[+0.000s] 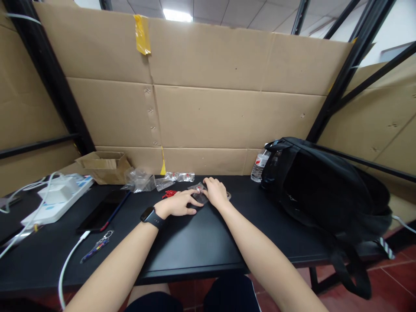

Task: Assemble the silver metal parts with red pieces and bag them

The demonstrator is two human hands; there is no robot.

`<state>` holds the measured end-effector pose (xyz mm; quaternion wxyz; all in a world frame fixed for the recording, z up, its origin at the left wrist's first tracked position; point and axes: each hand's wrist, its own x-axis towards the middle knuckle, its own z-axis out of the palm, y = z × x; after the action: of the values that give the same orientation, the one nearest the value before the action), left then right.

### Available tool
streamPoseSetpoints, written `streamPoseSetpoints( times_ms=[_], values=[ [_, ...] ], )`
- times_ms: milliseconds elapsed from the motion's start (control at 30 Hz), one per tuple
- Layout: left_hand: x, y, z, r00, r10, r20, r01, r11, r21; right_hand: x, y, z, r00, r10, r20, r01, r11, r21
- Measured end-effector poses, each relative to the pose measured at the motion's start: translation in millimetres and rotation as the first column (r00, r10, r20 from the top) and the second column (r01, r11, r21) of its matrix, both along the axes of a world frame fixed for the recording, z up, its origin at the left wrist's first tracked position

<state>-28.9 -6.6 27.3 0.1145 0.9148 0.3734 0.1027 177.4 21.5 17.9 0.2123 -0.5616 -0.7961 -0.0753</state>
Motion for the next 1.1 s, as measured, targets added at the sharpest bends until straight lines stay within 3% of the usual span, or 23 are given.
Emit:
streamPoseSetpoints(
  times_ms=[67,133,233,300,367,500,667,867,967,1100],
  values=[
    [-1,0,3.7,0.999,-0.034,0.008,0.034,0.999,0.007,1,2,-2,0.998,0.025,-0.05,-0.025,1.0,-0.001],
    [-3,1,7.8,0.997,-0.058,0.051,0.057,0.998,0.023,7,6,-4,0.976,0.168,-0.14,-0.176,0.983,-0.048],
    [-5,4,11.0,0.983,-0.075,0.169,0.068,0.997,0.046,19,13,-4,0.858,0.405,-0.316,-0.445,0.894,-0.061],
    [-5,7,8.9,0.963,-0.069,0.261,0.05,0.996,0.076,27,16,-4,0.802,0.449,-0.394,-0.49,0.872,-0.005],
    [-3,10,3.5,0.948,-0.035,0.317,-0.006,0.992,0.127,33,18,-3,0.791,0.453,-0.412,-0.488,0.873,0.022],
    [3,14,-7.6,0.948,0.077,0.309,-0.144,0.969,0.202,38,17,-2,0.814,0.457,-0.358,-0.504,0.862,-0.045],
    [1,16,-5.5,0.944,0.076,0.322,-0.137,0.975,0.172,37,15,1,0.795,0.475,-0.377,-0.533,0.844,-0.059],
    [-14,21,-1.0,0.879,0.16,0.449,-0.182,0.983,0.005,35,19,-2,0.787,0.289,-0.545,-0.456,0.868,-0.198],
    [-13,22,-5.1,0.83,0.275,0.485,-0.279,0.958,-0.066,29,18,-7,0.758,0.213,-0.617,-0.42,0.882,-0.212],
    [-3,18,-8.2,0.825,0.407,0.393,-0.451,0.892,0.021,22,10,-8,0.831,0.169,-0.531,-0.309,0.932,-0.188]
  ],
)
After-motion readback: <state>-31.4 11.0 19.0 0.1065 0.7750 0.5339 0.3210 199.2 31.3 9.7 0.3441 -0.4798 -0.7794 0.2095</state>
